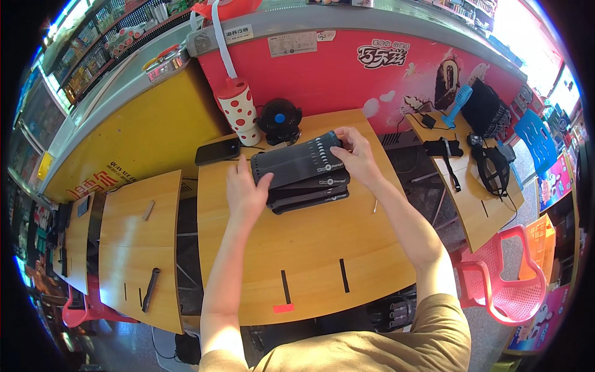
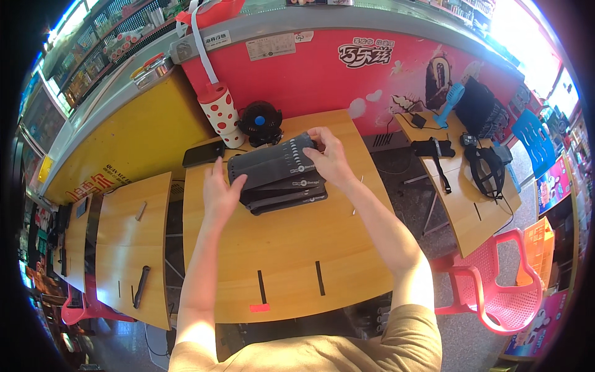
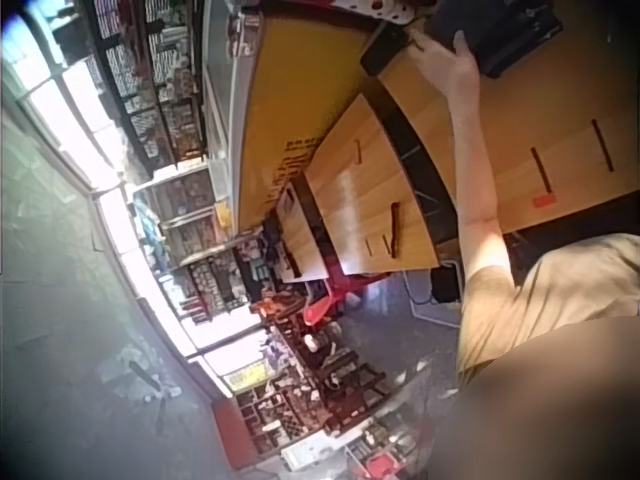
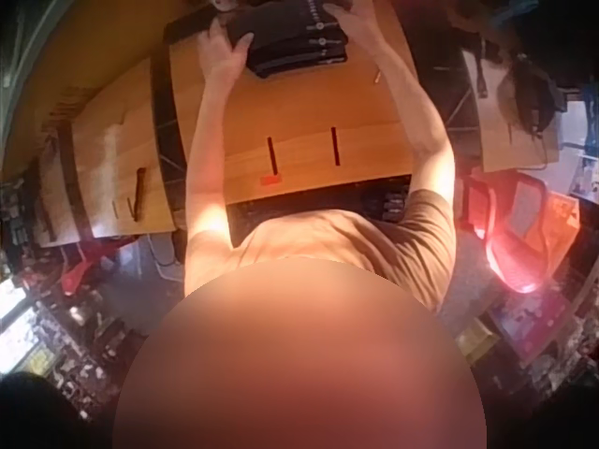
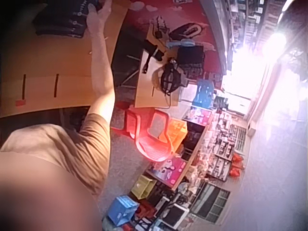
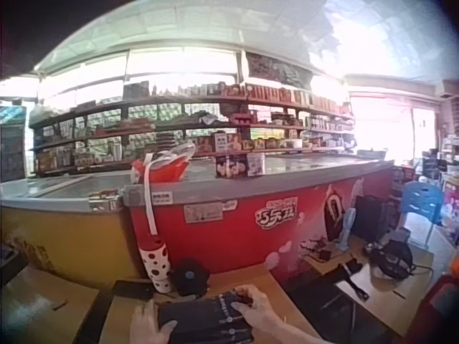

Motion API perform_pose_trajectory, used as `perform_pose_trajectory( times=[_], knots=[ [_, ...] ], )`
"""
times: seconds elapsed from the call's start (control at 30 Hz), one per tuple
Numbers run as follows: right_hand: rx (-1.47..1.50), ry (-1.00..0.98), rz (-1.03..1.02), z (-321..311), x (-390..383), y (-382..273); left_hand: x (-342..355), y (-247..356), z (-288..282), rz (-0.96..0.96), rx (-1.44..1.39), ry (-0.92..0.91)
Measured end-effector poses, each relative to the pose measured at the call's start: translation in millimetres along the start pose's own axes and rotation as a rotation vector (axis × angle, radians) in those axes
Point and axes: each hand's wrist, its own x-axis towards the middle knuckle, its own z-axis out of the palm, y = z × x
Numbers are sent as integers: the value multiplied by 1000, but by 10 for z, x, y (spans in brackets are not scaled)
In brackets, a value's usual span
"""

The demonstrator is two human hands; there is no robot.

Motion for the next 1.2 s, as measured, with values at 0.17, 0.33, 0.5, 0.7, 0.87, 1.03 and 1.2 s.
perform_pose_trajectory(
  times=[0.17,0.33,0.5,0.7,0.87,1.03,1.2],
  knots=[
    [41,32,33,-97,-29,96,95,773,-11,462,365,-145],
    [-158,341,-24,-102,-366,32,402,926,383,529,419,-569],
    [-164,329,-25,-26,-681,87,448,981,404,596,478,-671],
    [-132,271,131,87,-623,185,346,815,594,718,510,-484],
    [15,309,171,158,-632,339,389,661,703,689,420,-291],
    [208,315,225,175,-658,150,575,696,305,437,207,202],
    [191,317,231,154,-640,141,347,867,111,832,342,245]
  ],
)
